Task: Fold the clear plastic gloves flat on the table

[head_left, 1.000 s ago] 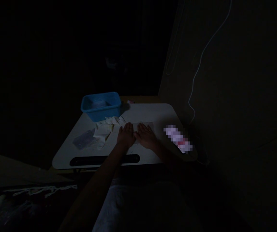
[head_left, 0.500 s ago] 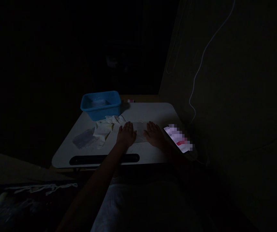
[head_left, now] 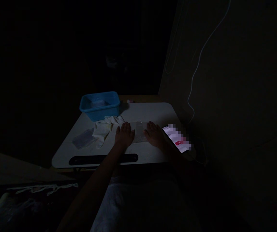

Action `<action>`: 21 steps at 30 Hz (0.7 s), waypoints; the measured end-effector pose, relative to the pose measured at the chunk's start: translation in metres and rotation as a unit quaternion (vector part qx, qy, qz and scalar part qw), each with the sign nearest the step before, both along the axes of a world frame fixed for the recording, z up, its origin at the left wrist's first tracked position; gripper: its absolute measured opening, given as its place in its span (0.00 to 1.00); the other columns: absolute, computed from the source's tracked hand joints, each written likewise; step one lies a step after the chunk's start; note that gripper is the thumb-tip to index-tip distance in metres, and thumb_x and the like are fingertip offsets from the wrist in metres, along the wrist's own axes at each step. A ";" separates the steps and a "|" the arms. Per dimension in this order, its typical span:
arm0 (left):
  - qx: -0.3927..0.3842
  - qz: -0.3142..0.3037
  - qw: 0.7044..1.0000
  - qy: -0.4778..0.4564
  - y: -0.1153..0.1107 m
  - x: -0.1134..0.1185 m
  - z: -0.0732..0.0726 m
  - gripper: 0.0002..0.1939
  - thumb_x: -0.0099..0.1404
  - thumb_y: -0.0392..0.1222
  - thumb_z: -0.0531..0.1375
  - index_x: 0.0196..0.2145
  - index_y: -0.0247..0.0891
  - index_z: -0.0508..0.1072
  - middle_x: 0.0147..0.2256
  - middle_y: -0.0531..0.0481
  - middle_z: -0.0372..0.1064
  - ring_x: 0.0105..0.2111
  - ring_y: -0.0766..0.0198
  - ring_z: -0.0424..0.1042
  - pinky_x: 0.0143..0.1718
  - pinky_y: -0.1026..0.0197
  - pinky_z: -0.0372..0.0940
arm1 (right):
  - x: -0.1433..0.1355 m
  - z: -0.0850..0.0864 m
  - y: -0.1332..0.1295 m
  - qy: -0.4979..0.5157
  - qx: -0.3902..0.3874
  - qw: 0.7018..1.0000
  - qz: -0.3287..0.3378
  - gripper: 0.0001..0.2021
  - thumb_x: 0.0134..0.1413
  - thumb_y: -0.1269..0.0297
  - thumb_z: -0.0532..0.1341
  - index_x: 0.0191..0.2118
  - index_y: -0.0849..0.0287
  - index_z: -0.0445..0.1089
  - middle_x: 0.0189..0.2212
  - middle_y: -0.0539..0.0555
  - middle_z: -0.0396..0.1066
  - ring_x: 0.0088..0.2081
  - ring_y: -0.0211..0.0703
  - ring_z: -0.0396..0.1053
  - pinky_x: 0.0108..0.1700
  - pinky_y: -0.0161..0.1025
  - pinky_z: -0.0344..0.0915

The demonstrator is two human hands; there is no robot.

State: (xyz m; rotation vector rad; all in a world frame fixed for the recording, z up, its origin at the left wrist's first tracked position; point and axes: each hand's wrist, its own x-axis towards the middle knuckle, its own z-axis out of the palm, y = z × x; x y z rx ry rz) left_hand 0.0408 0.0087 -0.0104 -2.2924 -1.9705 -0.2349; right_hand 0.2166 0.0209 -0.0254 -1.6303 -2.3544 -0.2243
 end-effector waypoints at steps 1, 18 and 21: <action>0.004 0.009 1.000 -0.002 0.000 0.000 0.000 0.29 0.66 0.48 0.36 0.59 0.28 0.53 0.60 0.38 0.48 0.61 0.55 0.47 0.57 0.47 0.46 | 0.000 0.000 0.000 -0.001 -0.004 1.000 -0.003 0.28 0.61 0.55 0.40 0.58 0.71 0.55 0.59 0.66 0.52 0.61 0.51 0.48 0.59 0.51 0.44; 0.000 -0.109 0.994 0.011 -0.010 -0.004 0.003 0.26 0.67 0.47 0.39 0.58 0.35 0.55 0.60 0.42 0.49 0.60 0.58 0.48 0.57 0.50 0.48 | -0.001 0.000 0.001 0.041 -0.006 0.999 -0.008 0.29 0.61 0.54 0.40 0.58 0.72 0.53 0.59 0.67 0.50 0.61 0.52 0.47 0.59 0.50 0.44; -0.007 -0.093 0.995 0.026 -0.008 -0.003 0.001 0.26 0.66 0.47 0.40 0.59 0.34 0.54 0.60 0.41 0.48 0.60 0.57 0.48 0.58 0.49 0.47 | 0.002 0.007 -0.003 0.081 0.028 0.996 0.006 0.28 0.60 0.56 0.44 0.58 0.72 0.53 0.60 0.67 0.50 0.62 0.52 0.44 0.58 0.48 0.46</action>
